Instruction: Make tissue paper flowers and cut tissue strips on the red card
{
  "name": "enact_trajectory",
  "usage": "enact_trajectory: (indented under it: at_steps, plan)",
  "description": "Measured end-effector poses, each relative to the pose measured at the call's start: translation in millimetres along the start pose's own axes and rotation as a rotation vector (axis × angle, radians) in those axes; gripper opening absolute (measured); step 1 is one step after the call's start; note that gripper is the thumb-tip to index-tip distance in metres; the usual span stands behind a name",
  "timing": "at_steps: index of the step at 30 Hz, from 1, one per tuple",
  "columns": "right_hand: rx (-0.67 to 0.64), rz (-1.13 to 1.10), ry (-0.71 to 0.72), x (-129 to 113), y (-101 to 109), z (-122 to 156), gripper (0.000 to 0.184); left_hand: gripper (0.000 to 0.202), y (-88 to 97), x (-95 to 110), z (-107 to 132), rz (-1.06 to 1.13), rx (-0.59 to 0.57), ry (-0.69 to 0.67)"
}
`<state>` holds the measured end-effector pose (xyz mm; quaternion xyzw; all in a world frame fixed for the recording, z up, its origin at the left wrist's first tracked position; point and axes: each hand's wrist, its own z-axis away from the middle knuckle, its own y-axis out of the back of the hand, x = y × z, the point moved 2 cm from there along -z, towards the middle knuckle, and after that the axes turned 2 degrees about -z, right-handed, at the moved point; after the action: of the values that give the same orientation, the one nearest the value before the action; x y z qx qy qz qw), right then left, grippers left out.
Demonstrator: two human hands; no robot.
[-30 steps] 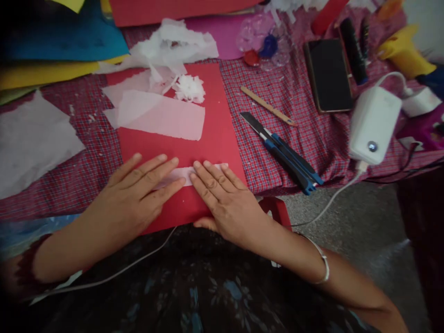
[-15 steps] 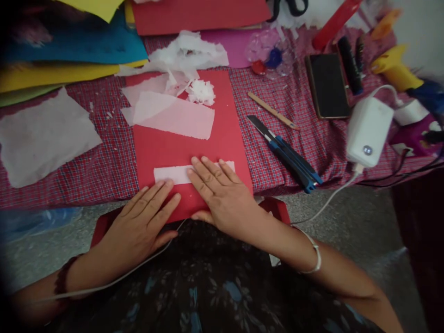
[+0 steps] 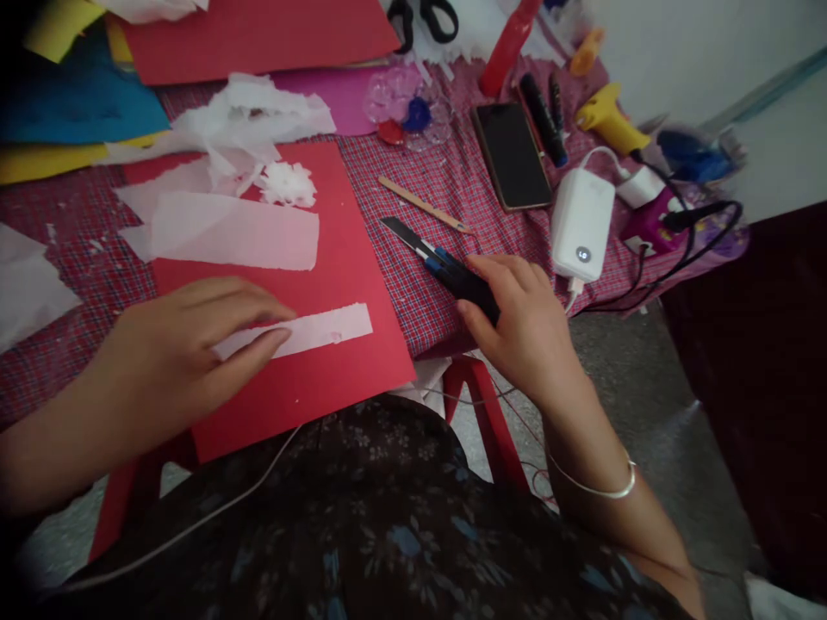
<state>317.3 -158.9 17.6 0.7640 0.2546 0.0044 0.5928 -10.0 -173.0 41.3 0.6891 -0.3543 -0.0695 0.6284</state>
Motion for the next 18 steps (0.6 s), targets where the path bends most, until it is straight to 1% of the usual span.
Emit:
enact_trajectory:
  at_steps: [2,4,6,8,12,15,18]
  plan:
    - [-0.051,0.004,-0.011,6.0,-6.1,3.8,0.048,0.015,-12.5,2.7,-26.0,-0.03,-0.11,0.027]
    - [-0.055,-0.003,-0.009,7.1,-12.0,4.1,0.049,0.01,-25.6,5.2,-44.3,-0.067,-0.209,0.062]
    - [-0.05,-0.007,-0.016,7.9,-16.7,1.6,0.049,0.004,-34.7,6.3,-54.8,-0.077,-0.265,0.1]
    - [-0.052,-0.019,-0.023,9.4,-19.3,-1.6,0.047,0.005,-38.9,5.4,-59.3,-0.048,-0.293,0.146]
    - [-0.072,-0.083,-0.005,11.1,-15.1,-5.4,0.043,0.01,-39.6,2.1,-58.6,0.086,-0.315,0.208]
    - [-0.088,-0.167,0.018,9.4,-6.7,-5.0,0.047,0.014,-39.5,3.5,-54.0,0.156,-0.267,0.203]
    - [-0.136,-0.227,0.089,6.4,-0.7,-3.0,0.048,0.016,-39.9,8.2,-46.1,0.138,-0.205,0.172]
